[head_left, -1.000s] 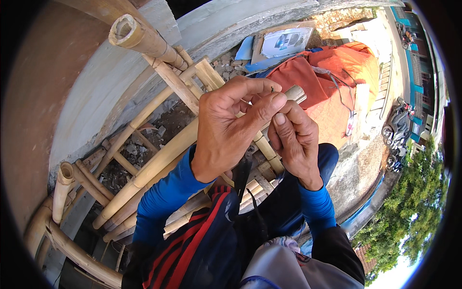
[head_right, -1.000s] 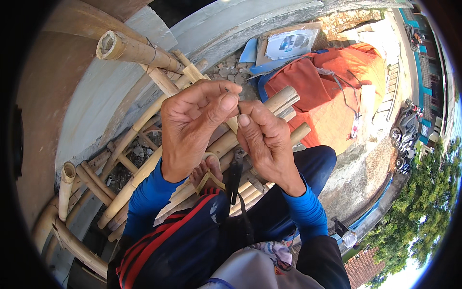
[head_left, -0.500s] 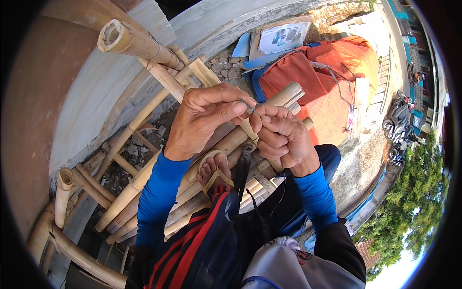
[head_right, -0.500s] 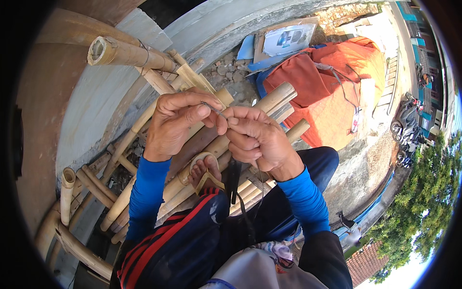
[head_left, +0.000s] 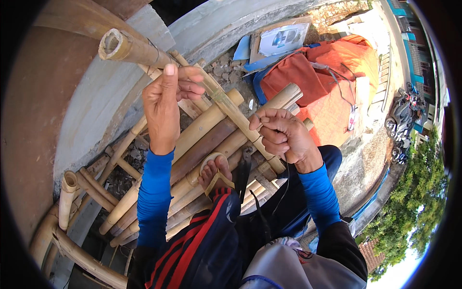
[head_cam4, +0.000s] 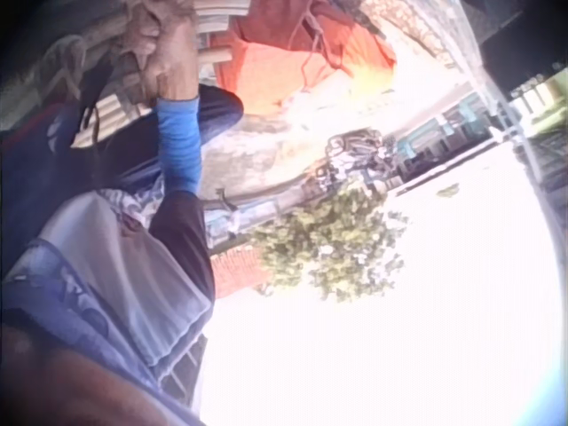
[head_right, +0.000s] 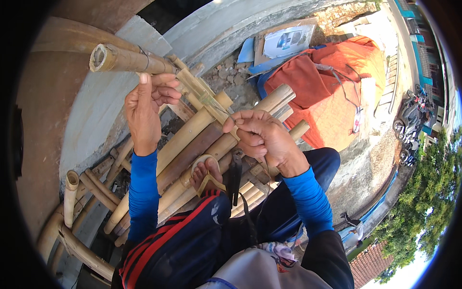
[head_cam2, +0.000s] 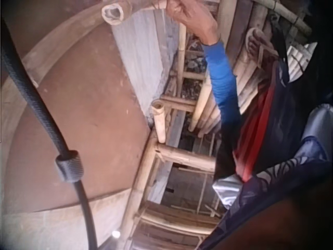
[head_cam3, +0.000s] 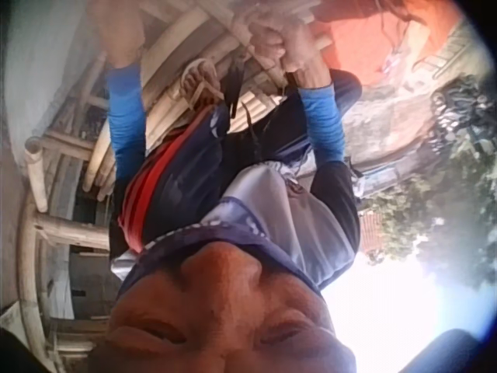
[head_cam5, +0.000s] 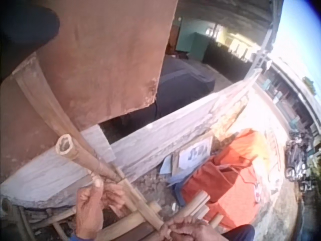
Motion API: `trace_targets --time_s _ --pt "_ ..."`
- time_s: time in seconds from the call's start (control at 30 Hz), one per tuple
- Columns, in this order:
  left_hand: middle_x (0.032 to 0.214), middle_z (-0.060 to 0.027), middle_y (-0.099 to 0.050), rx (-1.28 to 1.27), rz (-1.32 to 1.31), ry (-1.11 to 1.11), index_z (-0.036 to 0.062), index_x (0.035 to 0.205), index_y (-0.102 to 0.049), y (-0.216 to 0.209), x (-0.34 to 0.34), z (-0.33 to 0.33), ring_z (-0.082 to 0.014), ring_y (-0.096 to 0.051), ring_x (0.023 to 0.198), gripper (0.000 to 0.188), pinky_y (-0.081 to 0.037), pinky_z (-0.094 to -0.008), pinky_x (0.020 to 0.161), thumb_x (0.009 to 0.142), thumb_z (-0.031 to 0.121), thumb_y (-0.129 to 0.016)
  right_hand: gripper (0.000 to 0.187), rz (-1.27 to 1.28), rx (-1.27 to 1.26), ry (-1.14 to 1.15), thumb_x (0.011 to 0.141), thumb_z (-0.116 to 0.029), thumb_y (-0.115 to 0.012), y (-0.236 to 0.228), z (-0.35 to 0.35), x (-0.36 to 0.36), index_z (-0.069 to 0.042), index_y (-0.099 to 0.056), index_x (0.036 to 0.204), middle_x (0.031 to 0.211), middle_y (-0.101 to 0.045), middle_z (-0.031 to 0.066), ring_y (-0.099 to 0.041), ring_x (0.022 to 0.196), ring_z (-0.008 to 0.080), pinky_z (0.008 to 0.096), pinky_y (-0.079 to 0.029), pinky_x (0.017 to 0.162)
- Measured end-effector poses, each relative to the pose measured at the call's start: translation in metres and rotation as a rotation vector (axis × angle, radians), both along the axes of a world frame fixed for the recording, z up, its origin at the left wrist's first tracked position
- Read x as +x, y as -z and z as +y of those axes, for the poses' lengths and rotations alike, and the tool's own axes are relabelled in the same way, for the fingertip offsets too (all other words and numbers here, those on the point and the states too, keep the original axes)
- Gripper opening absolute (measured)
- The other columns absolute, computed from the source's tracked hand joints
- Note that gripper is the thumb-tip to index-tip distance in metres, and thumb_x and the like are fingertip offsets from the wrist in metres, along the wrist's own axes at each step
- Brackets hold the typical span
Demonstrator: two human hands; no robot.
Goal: The person assembles a bamboo frame by inserting bamboo poles into a lattice structure and securing them with wire. They use pliers to twist and tighten the wire around the joints, ensuring the frame is stable.
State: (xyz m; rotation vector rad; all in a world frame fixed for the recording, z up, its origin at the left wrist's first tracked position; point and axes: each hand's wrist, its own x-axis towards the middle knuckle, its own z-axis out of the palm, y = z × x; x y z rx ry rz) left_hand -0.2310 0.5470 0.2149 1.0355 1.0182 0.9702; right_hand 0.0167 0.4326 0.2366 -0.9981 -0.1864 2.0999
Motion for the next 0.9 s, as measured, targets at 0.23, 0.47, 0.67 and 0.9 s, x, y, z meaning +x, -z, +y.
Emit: trace_targets --time_s 0.23,0.47,0.67,0.9 --pt "0.106 -0.0086 -0.072 0.232 0.198 0.207 0.0031 0.109 -0.077 0.019 0.027 -0.045 -0.0158 -0.066 0.091 0.016 -0.054 -0.0304 0.079 0.098 0.013 -0.070 0.026 -0.167 0.045 -0.218 0.106 -0.014 -0.050 -0.005 0.025 -0.002 0.006 -0.066 0.112 0.058 -0.032 -0.0086 -0.024 0.044 0.0006 0.0204 -0.017 0.039" --pt "0.094 -0.0085 -0.074 0.341 0.213 0.403 0.0030 0.101 -0.078 0.032 0.003 -0.005 -0.0156 -0.067 0.084 0.012 -0.053 -0.0307 0.076 0.093 0.011 -0.075 0.018 -0.561 0.399 -0.327 0.104 -0.011 -0.058 0.013 0.050 -0.010 0.000 -0.069 0.115 0.060 -0.038 -0.0070 -0.034 0.050 0.0028 0.0232 -0.027 0.047" --pt "0.091 -0.0094 -0.073 0.377 0.245 0.477 0.0018 0.101 -0.078 0.044 -0.008 0.000 -0.0158 -0.067 0.083 0.011 -0.052 -0.0312 0.075 0.093 0.008 -0.073 0.018 -1.016 1.077 -0.592 0.101 -0.007 -0.060 0.037 0.068 0.006 -0.007 -0.066 0.118 0.088 -0.069 0.0157 -0.066 0.072 0.0294 0.0378 -0.050 0.066" --pt "0.090 -0.0059 -0.072 0.201 0.158 0.422 0.0026 0.104 -0.078 0.081 -0.010 -0.025 -0.0112 -0.063 0.080 0.013 -0.050 -0.0283 0.070 0.093 0.009 -0.074 0.017 -0.997 0.975 -0.745 0.099 -0.003 -0.060 0.040 0.073 0.007 -0.006 -0.066 0.114 0.084 -0.068 0.0145 -0.068 0.076 0.0297 0.0383 -0.051 0.068"
